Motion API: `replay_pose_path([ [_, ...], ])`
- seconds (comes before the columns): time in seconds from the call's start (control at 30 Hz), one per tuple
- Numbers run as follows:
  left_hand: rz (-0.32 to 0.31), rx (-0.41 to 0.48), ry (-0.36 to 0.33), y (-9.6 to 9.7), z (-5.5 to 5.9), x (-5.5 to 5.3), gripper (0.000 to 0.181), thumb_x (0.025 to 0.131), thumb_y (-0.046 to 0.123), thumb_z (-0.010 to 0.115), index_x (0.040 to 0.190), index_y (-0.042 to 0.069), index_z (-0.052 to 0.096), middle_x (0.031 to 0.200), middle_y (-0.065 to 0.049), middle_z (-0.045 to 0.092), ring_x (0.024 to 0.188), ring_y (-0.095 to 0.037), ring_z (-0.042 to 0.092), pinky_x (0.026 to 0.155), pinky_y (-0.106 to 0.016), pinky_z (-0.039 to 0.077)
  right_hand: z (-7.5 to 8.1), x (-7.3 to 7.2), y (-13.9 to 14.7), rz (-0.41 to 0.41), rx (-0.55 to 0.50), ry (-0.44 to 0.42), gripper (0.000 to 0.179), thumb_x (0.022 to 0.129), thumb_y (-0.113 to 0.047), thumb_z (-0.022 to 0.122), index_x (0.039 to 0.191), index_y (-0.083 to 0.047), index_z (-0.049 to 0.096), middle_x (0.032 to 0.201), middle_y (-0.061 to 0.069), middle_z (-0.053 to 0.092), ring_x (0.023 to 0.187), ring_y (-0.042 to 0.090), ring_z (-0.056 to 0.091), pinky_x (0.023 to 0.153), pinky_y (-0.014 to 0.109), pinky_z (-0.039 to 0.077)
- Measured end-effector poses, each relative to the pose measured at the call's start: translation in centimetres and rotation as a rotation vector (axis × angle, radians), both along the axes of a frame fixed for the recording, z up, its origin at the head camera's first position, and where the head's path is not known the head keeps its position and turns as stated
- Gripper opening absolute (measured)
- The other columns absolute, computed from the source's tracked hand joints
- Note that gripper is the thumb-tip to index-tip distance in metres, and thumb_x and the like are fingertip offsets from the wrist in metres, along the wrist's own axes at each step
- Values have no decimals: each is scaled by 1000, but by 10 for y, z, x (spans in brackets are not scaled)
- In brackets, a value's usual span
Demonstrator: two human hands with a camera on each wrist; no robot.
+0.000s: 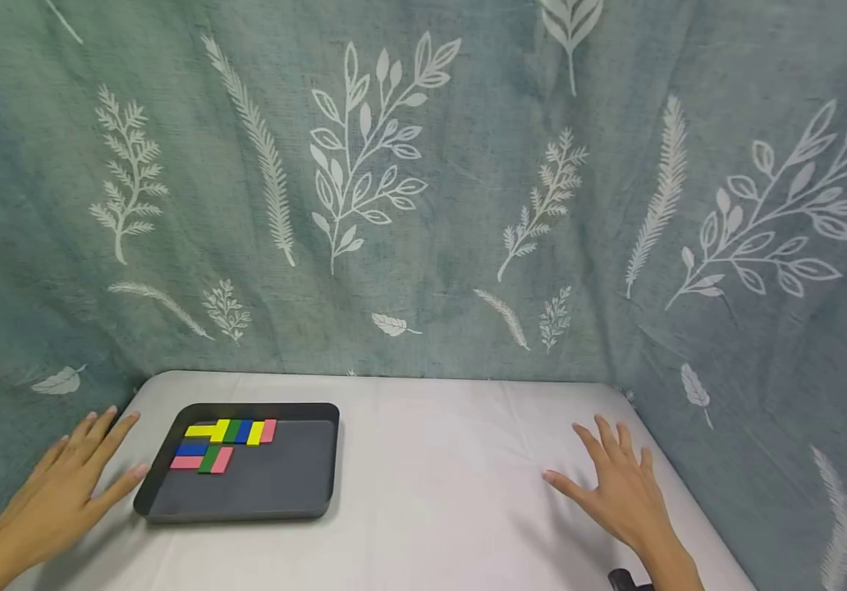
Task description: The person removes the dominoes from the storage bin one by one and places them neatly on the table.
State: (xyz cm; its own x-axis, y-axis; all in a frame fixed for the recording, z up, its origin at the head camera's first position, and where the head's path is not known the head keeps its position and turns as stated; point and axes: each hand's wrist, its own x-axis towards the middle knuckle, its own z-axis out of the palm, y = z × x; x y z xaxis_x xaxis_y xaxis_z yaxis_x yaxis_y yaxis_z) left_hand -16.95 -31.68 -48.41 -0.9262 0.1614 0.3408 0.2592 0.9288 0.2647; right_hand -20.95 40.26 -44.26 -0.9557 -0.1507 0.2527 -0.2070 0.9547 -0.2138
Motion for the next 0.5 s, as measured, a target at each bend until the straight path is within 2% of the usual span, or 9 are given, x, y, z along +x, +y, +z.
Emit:
replay_pose_path([
  [0.1,-32,214,-122,4,-1,-3,80,105,44,57,167,20,12,165,-30,18,148,-55,17,106,-80,15,1,1,-4,-30,-15,-51,90,91,-70,63,155,-9,44,160,29,33,142,58,29,99,81,27],
  [0.2,-5,328,-206,6,-5,-6,78,105,45,57,166,14,18,159,-33,31,138,-60,35,93,-82,30,-1,1,-10,-51,-47,-87,86,92,-71,61,151,-10,49,154,27,44,131,54,48,89,73,43],
  [0.27,27,369,-246,6,-9,-7,77,104,46,58,163,9,24,151,-33,42,129,-57,48,91,-75,40,-3,1,-15,-56,-98,-99,80,92,-68,62,146,-10,56,145,24,56,119,46,60,83,64,51],
  [0.33,38,435,-279,6,-15,-7,75,104,44,59,159,3,30,145,-33,49,124,-52,54,92,-60,50,-7,0,-20,-61,-160,-100,70,93,-64,65,138,-10,64,131,17,67,103,34,69,76,53,55],
  [0.37,34,487,-298,6,-17,-7,73,104,43,60,158,2,32,143,-32,51,121,-49,57,88,-51,54,-9,-1,-22,-64,-191,-98,66,93,-63,67,134,-11,67,123,13,71,95,28,71,72,47,56],
  [0.43,33,593,-342,6,-21,-9,71,105,41,60,158,3,33,142,-30,51,121,-44,59,84,-37,56,-13,-3,-27,-64,-244,-91,58,93,-60,68,127,-12,71,110,5,74,85,17,69,67,39,55],
  [0.5,32,668,-384,5,-24,-11,69,105,41,59,159,6,32,143,-30,50,120,-39,60,79,-31,55,-16,-5,-33,-55,-279,-76,53,94,-57,69,123,-13,73,104,-1,74,80,12,67,65,34,53],
])
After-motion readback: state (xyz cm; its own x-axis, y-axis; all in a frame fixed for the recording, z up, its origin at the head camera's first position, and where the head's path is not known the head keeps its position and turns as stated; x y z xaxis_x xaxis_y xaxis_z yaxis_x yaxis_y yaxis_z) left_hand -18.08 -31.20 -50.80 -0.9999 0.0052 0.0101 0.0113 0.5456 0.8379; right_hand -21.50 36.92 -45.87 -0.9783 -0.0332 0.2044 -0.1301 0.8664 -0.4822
